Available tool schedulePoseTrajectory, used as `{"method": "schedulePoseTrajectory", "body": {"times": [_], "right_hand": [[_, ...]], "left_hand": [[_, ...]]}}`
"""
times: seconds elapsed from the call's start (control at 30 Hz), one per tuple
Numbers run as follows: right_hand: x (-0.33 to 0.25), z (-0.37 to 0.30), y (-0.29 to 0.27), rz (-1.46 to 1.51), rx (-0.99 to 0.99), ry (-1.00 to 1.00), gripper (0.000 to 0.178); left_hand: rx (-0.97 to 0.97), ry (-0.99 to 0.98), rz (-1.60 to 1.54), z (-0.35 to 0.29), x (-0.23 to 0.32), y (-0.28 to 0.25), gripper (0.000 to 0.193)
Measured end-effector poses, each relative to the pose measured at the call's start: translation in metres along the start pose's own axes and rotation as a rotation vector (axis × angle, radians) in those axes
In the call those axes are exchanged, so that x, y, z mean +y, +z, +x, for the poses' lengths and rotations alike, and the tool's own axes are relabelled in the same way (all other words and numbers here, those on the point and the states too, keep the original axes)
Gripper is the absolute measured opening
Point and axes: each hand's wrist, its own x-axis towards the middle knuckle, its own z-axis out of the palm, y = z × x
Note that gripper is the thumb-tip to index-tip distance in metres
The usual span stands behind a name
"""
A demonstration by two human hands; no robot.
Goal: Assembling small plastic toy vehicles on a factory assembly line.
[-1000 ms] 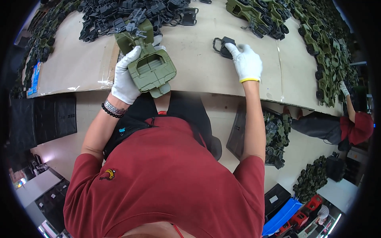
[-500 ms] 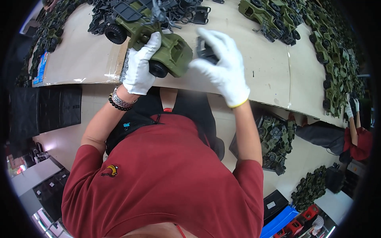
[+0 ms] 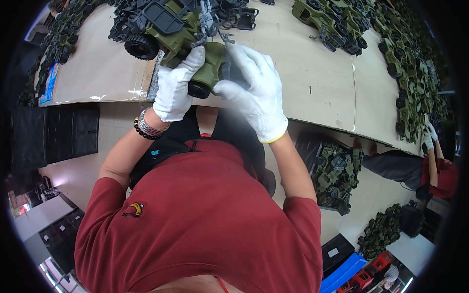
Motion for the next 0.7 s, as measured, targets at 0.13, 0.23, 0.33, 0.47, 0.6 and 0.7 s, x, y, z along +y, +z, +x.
{"method": "schedulePoseTrajectory", "body": {"times": [0.13,0.23,0.33,0.47,0.6,0.7], "right_hand": [[0.003,0.000,0.002,-0.179,0.011,-0.145,0.072],[-0.008,-0.002,0.004,-0.277,-0.034,-0.213,0.087],[-0.019,-0.001,-0.006,-0.307,-0.167,-0.246,0.093],[-0.019,0.014,-0.017,-0.323,-0.267,-0.222,0.102],[-0.034,0.029,-0.027,-0.302,-0.230,-0.272,0.117],[-0.044,0.025,-0.001,-0.200,0.169,-0.432,0.113]], "left_hand": [[0.044,0.046,0.009,-0.003,0.004,0.004,0.032],[-0.006,0.185,0.245,-0.012,0.005,0.001,0.025],[0.005,0.168,0.216,-0.018,0.008,0.000,0.026],[0.065,0.021,0.040,-0.010,0.003,-0.001,0.032],[0.082,-0.150,-0.371,0.005,0.018,0.002,0.045],[0.034,-0.442,-0.707,-0.003,0.046,0.020,0.052]]}}
